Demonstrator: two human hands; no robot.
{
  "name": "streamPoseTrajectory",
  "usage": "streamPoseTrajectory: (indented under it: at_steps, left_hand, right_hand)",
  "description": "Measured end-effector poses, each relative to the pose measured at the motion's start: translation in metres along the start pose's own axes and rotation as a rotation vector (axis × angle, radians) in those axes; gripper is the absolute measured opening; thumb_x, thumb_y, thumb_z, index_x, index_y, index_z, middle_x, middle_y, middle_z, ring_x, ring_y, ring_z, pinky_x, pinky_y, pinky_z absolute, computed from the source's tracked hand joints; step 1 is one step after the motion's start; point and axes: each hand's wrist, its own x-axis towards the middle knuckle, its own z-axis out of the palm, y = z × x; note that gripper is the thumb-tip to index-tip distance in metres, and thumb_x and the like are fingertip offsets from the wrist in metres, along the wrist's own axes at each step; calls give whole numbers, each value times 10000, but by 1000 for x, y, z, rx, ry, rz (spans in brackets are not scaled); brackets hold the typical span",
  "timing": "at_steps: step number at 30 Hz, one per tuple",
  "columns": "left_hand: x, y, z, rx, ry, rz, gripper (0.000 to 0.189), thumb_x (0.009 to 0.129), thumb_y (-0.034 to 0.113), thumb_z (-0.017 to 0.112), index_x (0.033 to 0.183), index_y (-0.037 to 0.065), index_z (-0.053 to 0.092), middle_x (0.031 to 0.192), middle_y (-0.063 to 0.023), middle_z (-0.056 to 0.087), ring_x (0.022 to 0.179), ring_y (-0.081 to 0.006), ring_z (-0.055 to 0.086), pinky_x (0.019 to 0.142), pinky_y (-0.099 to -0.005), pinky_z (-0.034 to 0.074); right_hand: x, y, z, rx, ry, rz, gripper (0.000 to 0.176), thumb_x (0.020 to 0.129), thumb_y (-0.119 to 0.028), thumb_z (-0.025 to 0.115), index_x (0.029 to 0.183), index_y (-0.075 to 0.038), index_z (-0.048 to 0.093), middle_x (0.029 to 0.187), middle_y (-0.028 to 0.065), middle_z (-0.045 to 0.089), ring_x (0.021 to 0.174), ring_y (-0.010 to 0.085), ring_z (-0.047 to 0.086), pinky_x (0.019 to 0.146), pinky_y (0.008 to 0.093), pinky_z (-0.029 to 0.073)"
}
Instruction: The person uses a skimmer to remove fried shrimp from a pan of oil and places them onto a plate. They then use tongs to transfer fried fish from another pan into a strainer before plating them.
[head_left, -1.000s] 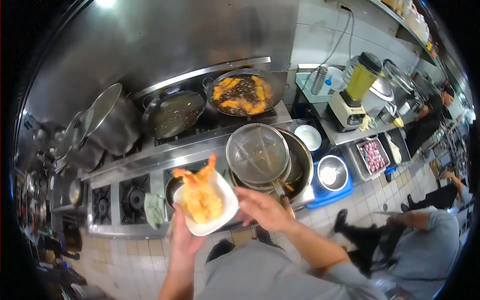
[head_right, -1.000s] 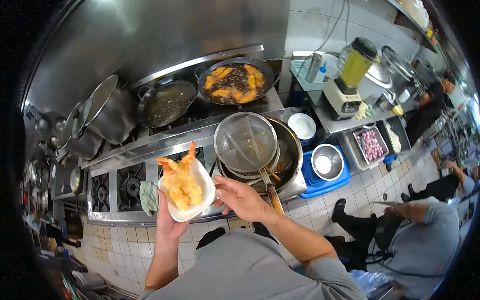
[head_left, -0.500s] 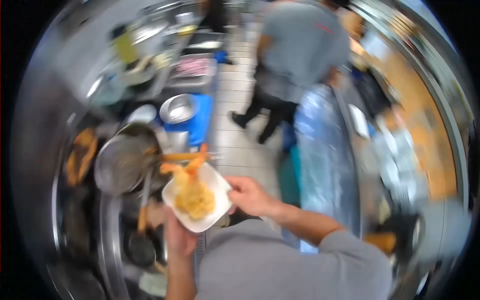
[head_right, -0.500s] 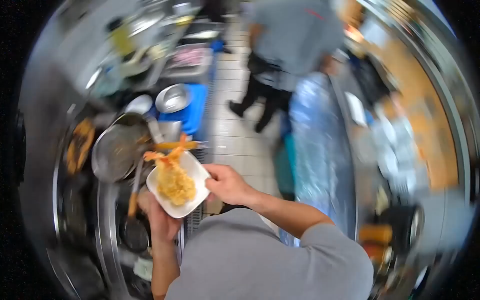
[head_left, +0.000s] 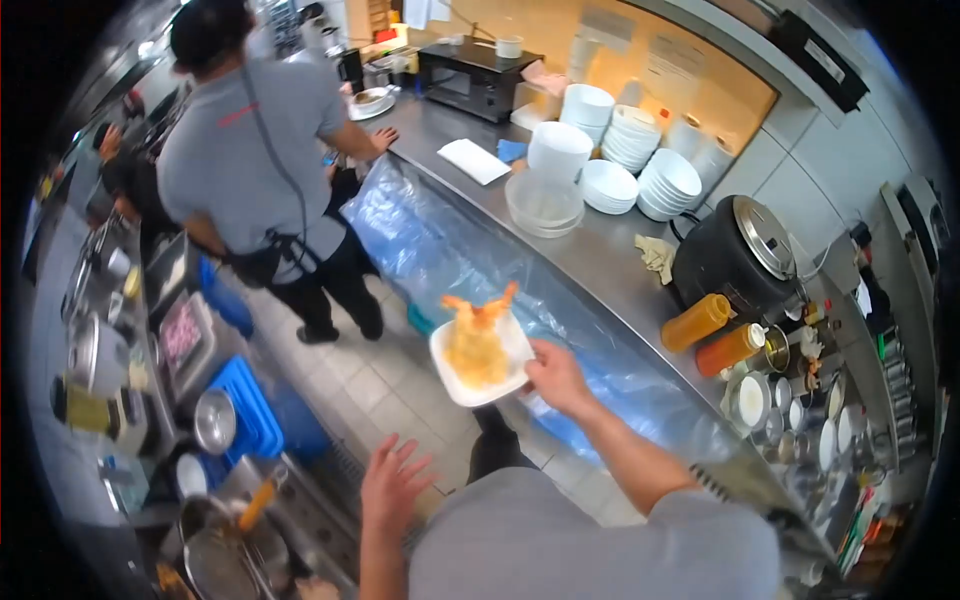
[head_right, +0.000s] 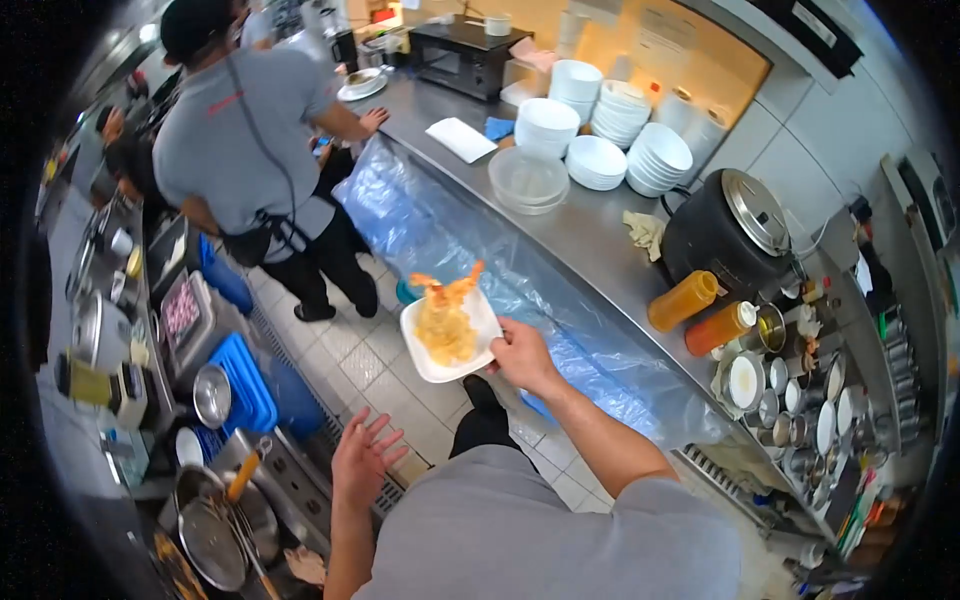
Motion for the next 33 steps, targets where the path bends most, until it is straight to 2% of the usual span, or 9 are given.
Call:
streamPoseTrajectory:
  at_steps: [7,13,16,20,24,28,31,32,33]
  left_hand:
    - [202,27,98,267,-218,-113,497,1035,245,505,1469,42,375,1365,-196,532,1084,-334,652,893,-479,566]
    - [332,33,203,423,-376,-219,528,1026,209,525,1490,30,348,1353,-197,548,1088,-334,657,897,-474,568]
    - [367,32,227,249,-504,-356,506,1022,163,516,1483,26,357,1300,-180,591,1063,-324,673,877,-461,583]
    - [402,42,249,350,-421,-177,475,1011,109,498,1460,16,376,1257,-158,622,1044,-299,685,853,-439,598]
    - [456,80,243,333,-413,-145,433,996,70,486,1418,5,414,1252,-156,623,1052,-276,684,837,-424,607]
    - [527,122,228,310,-369,-73,404,987,60,487,1388,24,447,1252,-139,627,1053,-272,684,837,-424,605]
    - [598,157,219,368,-337,-5,405,984,50,480,1388,42,453,1249,-126,631,1055,-273,683,841,-423,602]
    - [621,167,219,390,-307,25,406,982,45,477,1388,52,456,1247,-120,633,1056,-274,683,842,-422,601]
    - [642,179,219,383,-319,22,406,982,45,477,1388,52,456,1247,-120,633,1056,-274,683,842,-422,601]
  right_hand:
    - [71,15,-96,148,293,1,405,903,-1,433,1274,10,596,878,72,698,650,124,652,583,267,553]
    - [139,20,-133,221,355,9,419,911,0,436,1303,-1,580,921,69,695,677,125,649,590,268,555]
    - [173,12,-130,247,379,30,425,920,2,443,1326,-7,569,1010,85,696,763,137,671,616,287,576]
    - [225,-5,-117,280,374,52,437,917,8,444,1339,-11,560,1017,83,693,760,129,666,612,278,572]
    - [297,-2,-93,329,373,-45,365,949,-48,455,1294,12,558,861,76,668,627,112,618,569,258,535]
    - [375,-6,-66,515,469,-36,402,989,-181,517,1331,30,506,886,99,661,613,128,614,556,281,532]
    - [442,19,-52,137,407,115,550,978,-365,571,1319,58,482,933,165,668,667,201,664,558,347,539]
    - [472,35,-50,129,421,110,550,978,-365,571,1319,58,482,933,165,668,667,201,664,558,347,539]
    - [506,56,-46,32,545,119,562,964,-386,581,1281,70,495,929,183,672,694,226,678,566,368,540]
